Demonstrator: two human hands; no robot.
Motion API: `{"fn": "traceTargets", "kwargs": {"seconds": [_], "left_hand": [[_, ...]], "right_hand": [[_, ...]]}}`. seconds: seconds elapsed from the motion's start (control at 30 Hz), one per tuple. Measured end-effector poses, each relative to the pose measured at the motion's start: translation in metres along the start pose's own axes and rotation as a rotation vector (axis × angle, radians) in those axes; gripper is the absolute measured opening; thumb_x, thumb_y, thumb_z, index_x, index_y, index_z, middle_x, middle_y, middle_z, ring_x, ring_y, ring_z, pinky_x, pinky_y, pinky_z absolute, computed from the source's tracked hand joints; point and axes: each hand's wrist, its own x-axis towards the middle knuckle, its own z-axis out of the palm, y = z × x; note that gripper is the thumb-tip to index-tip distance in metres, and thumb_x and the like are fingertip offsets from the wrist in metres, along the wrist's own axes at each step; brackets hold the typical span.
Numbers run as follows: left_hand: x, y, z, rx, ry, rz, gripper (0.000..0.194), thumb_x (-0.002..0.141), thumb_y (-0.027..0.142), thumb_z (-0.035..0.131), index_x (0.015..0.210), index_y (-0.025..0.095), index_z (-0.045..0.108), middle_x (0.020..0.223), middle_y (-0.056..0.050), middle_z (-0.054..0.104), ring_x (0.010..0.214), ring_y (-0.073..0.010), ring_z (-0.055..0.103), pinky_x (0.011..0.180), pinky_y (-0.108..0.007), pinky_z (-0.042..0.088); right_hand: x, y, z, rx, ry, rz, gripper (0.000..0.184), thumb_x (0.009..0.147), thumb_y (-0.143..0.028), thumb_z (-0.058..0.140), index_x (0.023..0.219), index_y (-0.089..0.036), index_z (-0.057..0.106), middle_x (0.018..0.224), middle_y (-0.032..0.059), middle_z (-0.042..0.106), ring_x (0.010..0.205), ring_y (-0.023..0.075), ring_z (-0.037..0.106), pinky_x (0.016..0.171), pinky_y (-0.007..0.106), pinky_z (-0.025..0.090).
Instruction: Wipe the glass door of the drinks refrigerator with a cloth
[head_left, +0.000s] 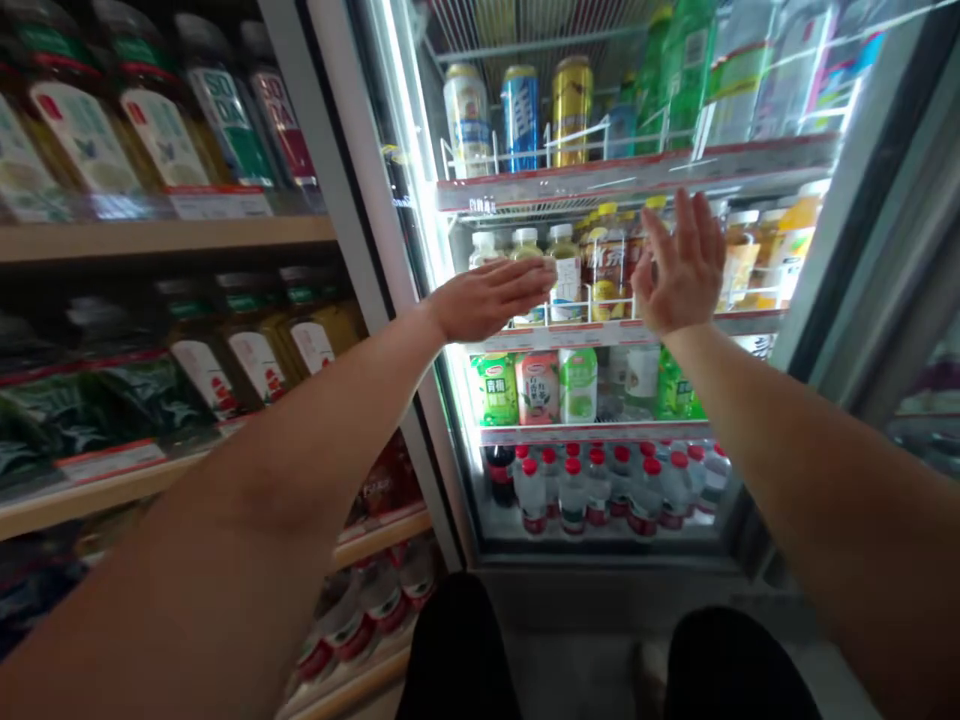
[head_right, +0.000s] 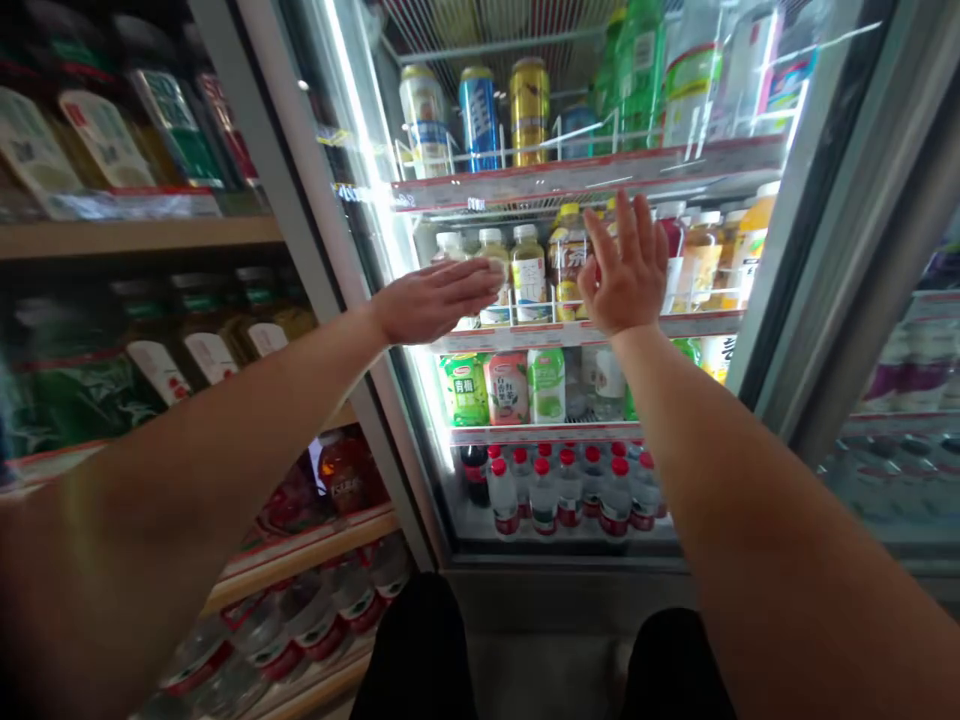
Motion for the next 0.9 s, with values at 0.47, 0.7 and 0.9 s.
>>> {"fn": "traceTargets", "kwargs": {"seconds": [0.47,0.7,0.9], "left_hand": [[0.042,0.022,0.016,0.022,0.058,-0.048,0.058,0.105,0.005,0.032,0.160,0.021,0.040,0.168,-0.004,0.037,0.160,-0.0221,0.022,0.132,-0.048,0.028],[0.098,0.039,0.034,0.091,0.242,-0.314,0.061,0.103,0.003,0.028,0.164,0.010,0.031,0.170,-0.014,0.030,0.162,-0.0247,0.009,0.134,-0.050,0.016],[0.124,0.058,0.027,0.037,0.186,-0.285,0.062,0.102,0.004,0.023,0.165,0.005,0.021,0.174,-0.013,0.016,0.161,-0.0187,0.009,0.131,-0.043,0.021]], "right_hand": [[0.000,-0.001,0.000,-0.008,0.032,-0.017,0.059,0.098,-0.033,0.043,0.157,-0.026,0.051,0.169,0.0063,0.033,0.160,0.0289,0.025,0.128,0.059,0.029],[-0.001,0.005,0.004,0.044,0.061,-0.041,0.059,0.101,-0.041,0.035,0.156,-0.026,0.051,0.170,0.0053,0.031,0.160,0.0298,0.024,0.129,0.059,0.026],[-0.003,0.012,0.005,0.118,0.101,-0.034,0.060,0.107,-0.052,0.017,0.167,-0.041,0.021,0.171,-0.0075,0.027,0.160,0.0231,0.026,0.131,0.047,0.027]]}}
